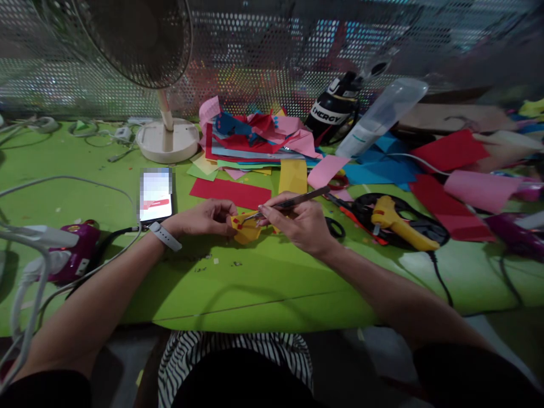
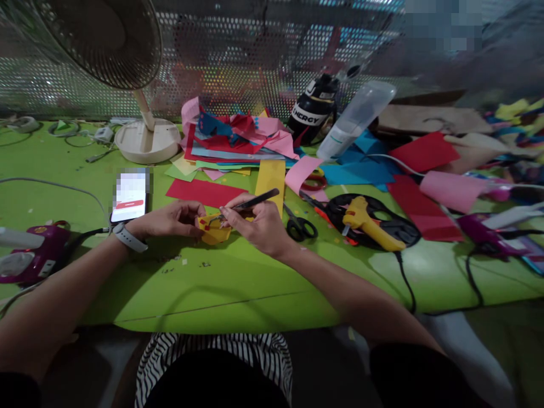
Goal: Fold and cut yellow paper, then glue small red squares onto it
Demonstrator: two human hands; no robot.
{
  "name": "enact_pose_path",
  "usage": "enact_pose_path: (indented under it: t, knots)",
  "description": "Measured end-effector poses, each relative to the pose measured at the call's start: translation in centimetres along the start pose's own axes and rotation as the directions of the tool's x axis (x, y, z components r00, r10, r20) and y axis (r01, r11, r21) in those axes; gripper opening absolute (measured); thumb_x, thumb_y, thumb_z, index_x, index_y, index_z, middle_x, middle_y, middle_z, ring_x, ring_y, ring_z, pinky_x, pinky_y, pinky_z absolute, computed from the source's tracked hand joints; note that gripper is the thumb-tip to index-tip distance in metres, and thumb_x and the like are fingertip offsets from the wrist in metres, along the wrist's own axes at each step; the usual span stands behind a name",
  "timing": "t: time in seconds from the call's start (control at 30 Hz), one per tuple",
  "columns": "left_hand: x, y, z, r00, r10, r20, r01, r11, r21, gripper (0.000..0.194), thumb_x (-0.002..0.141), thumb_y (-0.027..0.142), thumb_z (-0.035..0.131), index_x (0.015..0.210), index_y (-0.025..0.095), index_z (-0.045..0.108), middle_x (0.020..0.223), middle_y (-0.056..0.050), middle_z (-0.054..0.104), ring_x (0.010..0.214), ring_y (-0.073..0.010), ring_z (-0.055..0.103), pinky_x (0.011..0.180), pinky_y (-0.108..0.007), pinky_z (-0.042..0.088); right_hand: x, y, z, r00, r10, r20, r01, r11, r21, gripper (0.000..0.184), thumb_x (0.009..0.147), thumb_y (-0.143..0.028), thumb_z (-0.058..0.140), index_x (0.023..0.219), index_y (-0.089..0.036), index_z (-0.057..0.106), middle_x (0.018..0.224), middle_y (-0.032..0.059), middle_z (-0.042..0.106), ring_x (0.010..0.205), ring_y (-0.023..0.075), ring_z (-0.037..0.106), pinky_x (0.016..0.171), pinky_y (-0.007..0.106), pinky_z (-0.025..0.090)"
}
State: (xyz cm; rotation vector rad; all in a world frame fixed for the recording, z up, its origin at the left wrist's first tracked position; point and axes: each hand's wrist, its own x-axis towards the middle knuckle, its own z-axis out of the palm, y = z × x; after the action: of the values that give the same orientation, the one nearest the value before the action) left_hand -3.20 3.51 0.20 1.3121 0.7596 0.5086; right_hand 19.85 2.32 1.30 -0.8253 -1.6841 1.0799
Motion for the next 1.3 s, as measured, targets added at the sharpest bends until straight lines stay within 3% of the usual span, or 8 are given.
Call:
enact_pose_path:
  t: [0.27, 0.63, 1.3]
  knots:
    - [0.0, -0.1, 0.0, 1.000, -0.002, 0.003, 0.002, 1.000, -0.015, 0.026, 0.074, 0.021, 0.079, 0.086, 0.014, 0.058, 0.072, 0.001, 0.067, 0.063, -0.0111, 0.066, 0.063, -0.025, 0.053, 0.0, -0.5, 0.0, 1.000, 0.027, 0.002, -0.027, 1.000, -0.014, 0.025, 0.076, -0.042, 0.077, 0.078, -0.018, 0.068, 0.070, 0.0017, 0.072, 0.062, 0.0167, 0.073, 0.059, 0.026, 0.063]
    - [-0.1, 0.2, -0.3, 0.998, 0.055, -0.027, -0.057, 0.992, -0.110, 0.030, 0.073, 0.022, 0.081, 0.085, 0.015, 0.054, 0.074, -0.003, 0.073, 0.068, -0.0144, 0.071, 0.067, -0.026, 0.056, 0.9, -0.1, -0.1, 0.979, 0.200, -0.040, -0.188, 0.963, 0.192, 0.031, 0.066, -0.042, 0.084, 0.075, -0.016, 0.069, 0.067, 0.0014, 0.073, 0.058, 0.0154, 0.072, 0.058, 0.025, 0.063]
    - [-0.2, 0.6, -0.3, 0.993, 0.119, -0.026, -0.121, 0.983, -0.138, 0.028, 0.076, 0.021, 0.077, 0.087, 0.015, 0.053, 0.075, -0.005, 0.074, 0.068, -0.0152, 0.072, 0.070, -0.028, 0.057, 0.7, 0.5, -0.2, 0.983, 0.156, -0.102, -0.131, 0.967, 0.218, 0.029, 0.071, -0.046, 0.080, 0.078, -0.020, 0.069, 0.067, -0.0002, 0.073, 0.057, 0.0171, 0.072, 0.060, 0.031, 0.065]
